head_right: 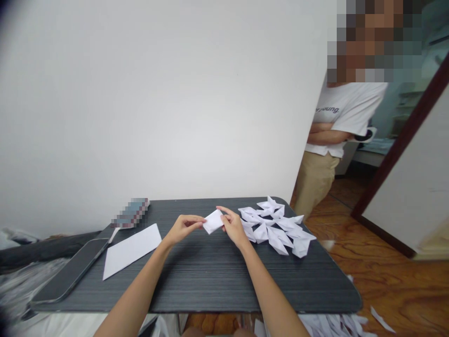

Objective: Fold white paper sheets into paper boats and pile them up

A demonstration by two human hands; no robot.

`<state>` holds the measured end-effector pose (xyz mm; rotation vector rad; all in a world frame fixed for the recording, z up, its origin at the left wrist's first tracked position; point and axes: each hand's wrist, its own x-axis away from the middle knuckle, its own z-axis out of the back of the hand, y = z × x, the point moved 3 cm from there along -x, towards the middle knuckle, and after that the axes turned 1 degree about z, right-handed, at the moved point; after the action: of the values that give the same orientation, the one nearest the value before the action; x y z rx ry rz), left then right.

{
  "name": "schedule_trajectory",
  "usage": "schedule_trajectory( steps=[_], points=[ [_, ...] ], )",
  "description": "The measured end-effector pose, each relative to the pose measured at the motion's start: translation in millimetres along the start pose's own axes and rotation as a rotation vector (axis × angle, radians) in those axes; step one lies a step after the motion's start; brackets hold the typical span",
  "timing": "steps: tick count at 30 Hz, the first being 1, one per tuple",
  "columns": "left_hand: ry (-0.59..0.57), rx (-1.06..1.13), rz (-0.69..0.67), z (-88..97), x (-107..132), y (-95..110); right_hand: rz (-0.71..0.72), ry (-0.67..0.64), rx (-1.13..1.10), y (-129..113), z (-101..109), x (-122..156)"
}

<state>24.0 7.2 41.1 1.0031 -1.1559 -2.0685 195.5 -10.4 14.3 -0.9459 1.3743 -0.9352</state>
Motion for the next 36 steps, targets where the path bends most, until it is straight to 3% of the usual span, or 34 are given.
schedule_trajectory(
  steps=[5, 10, 14, 17, 24, 28, 36],
  points=[
    [0.086, -0.065, -0.003, 1.4, -0.4, 1.5, 0.011, -0.008, 0.033, -5.4, -1.9, 0.6],
    [0.252, -0.112, -0.043, 2.2, -0.7, 4.4, 0.176, -0.066, 0.139, -21.4, -7.8, 4.8],
    [0.314, -0.141, -0.085, -2.9, 0.1, 5.6, 0.259, 0.059, 0.241, -23.4, -6.1, 5.0],
    [0.333, -0.188, -0.122, -8.0, 0.8, 6.6, 0.249, 0.119, 0.220, -18.4, -3.5, 2.7],
    [0.402, -0.264, -0.148, -13.4, 3.3, 7.8, 0.081, 0.041, -0.064, -8.3, -4.8, 0.3],
    [0.404, -0.260, -0.128, -14.5, 4.0, 8.2, 0.029, 0.032, -0.202, -6.7, -6.6, 1.3],
    [0.288, -0.122, -0.010, -17.8, 0.3, 3.5, 0.053, 0.043, -0.243, -1.0, -6.8, 0.3]
  ],
)
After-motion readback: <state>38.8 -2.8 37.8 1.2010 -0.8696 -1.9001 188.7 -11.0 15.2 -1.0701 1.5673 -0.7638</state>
